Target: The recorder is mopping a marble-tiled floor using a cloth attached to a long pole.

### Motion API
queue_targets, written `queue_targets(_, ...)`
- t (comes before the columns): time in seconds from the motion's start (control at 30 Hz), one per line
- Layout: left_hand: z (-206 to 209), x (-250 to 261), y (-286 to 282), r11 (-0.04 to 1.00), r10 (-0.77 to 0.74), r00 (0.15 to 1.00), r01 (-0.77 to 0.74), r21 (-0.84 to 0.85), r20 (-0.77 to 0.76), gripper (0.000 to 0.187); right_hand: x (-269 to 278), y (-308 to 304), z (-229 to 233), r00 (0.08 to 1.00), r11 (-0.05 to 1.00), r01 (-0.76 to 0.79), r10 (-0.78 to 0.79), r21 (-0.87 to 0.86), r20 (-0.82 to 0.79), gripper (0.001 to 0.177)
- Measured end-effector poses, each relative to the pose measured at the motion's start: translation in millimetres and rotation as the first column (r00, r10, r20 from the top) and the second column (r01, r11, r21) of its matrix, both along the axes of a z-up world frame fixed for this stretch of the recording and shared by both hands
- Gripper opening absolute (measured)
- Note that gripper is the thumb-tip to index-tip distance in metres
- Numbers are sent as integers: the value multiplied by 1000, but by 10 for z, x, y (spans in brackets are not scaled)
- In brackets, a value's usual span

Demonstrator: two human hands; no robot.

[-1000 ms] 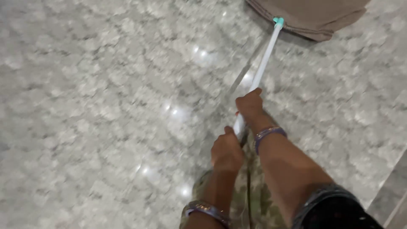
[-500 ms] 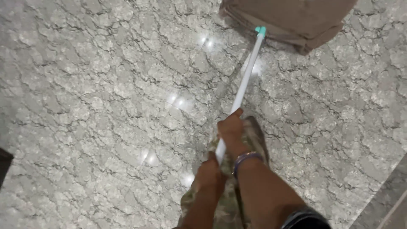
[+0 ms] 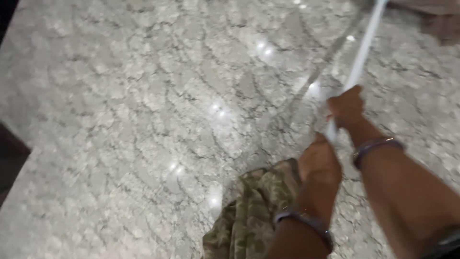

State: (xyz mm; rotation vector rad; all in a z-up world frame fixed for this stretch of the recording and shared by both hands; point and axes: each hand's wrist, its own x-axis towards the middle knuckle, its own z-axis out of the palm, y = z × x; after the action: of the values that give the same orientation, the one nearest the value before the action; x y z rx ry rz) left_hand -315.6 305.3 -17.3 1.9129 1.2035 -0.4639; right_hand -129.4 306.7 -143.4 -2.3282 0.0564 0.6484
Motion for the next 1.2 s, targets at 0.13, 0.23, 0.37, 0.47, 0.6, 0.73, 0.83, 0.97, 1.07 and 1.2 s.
queue_targets(0.13,294,283,91,994,-93,986,84,69,140,42,171,63,428,996,994,78,-75,75,-48,57)
queue_targets(0.23,375,205,141,997,-74,989,72,19,125,39,36,111,553,997,998,55,-56,-25,-53,55)
queue_targets(0.37,257,-313,195,994,-95,991,99,-43,95,39,-595,168,671,986,988,141,-146,-62,-86,55)
queue_targets(0.47,58,-894,268,990,-143,983,141,20,114,33,-1135,234,496,983,987,163,-161,13,-93,58)
queue_targets(0.6,165,-1968,510,993,-117,993,116,36,30,33,-2189,441,277,973,980,192,-184,43,-137,60)
queue_targets(0.73,164,-3228,705,973,-188,982,188,137,-10,29,-3192,595,325,970,983,177,-167,41,-179,61)
queue_targets(0.83,353,-4022,773,987,-140,988,145,75,-68,29,-3583,737,472,978,991,124,-114,48,-175,60)
queue_targets(0.97,727,-4332,795,988,-152,968,152,-14,-198,53,-3742,762,565,985,995,85,-76,53,-153,59)
queue_targets(1.07,422,-4219,581,985,-172,962,166,-44,-212,51,-3763,552,515,987,998,65,-60,26,-152,58)
queue_targets(1.2,243,-3637,222,993,-119,986,117,-23,-117,37,-3510,238,430,990,999,32,-32,-7,-135,57)
